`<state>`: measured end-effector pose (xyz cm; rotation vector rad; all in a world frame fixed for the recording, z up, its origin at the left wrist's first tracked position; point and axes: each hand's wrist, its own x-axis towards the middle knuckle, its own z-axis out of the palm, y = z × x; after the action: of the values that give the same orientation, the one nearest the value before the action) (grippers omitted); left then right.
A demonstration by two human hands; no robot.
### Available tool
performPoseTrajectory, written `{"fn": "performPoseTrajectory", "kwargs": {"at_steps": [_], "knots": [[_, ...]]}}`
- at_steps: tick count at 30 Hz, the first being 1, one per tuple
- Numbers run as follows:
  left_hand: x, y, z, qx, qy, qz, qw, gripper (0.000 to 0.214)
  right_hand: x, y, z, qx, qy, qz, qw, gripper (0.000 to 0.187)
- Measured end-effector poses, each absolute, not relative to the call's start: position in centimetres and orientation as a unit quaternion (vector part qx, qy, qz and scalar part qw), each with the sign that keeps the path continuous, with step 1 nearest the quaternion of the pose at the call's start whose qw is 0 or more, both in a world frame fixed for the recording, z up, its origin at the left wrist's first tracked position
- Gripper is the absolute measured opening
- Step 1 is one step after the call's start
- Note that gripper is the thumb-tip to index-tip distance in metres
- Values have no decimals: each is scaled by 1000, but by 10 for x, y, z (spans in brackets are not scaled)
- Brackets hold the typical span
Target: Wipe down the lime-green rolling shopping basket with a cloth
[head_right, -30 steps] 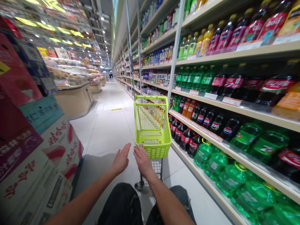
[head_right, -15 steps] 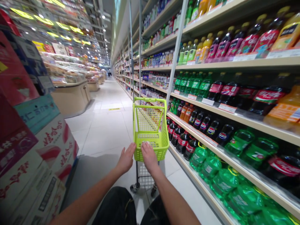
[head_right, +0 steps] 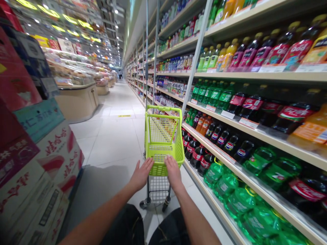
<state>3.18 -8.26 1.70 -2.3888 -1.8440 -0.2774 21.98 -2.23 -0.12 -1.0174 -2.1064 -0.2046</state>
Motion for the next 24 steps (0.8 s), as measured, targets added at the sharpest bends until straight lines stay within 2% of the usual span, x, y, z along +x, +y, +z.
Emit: {"fn": "performPoseTrajectory", "kwargs": {"at_steps": [5, 11, 16, 22, 24], "knots": [[41, -83, 19, -769, -632, -84, 47, 56, 256, -11, 2, -481, -767, -94, 415, 46], [50, -83, 14, -762, -636, -99, 68, 60, 228, -22, -9, -372, -839, -52, 394, 48], [50, -82, 9, -760, -639, -98, 62, 63, 255, -7, -2, -478, -757, -53, 442, 50], [51, -83, 5, -755, -642, -105, 79, 62, 212, -25, -11, -342, -848, 2, 404, 51], [48, -84, 3, -757, -638, -107, 88, 61, 222, -19, -9, -359, -839, -9, 408, 48]]}}
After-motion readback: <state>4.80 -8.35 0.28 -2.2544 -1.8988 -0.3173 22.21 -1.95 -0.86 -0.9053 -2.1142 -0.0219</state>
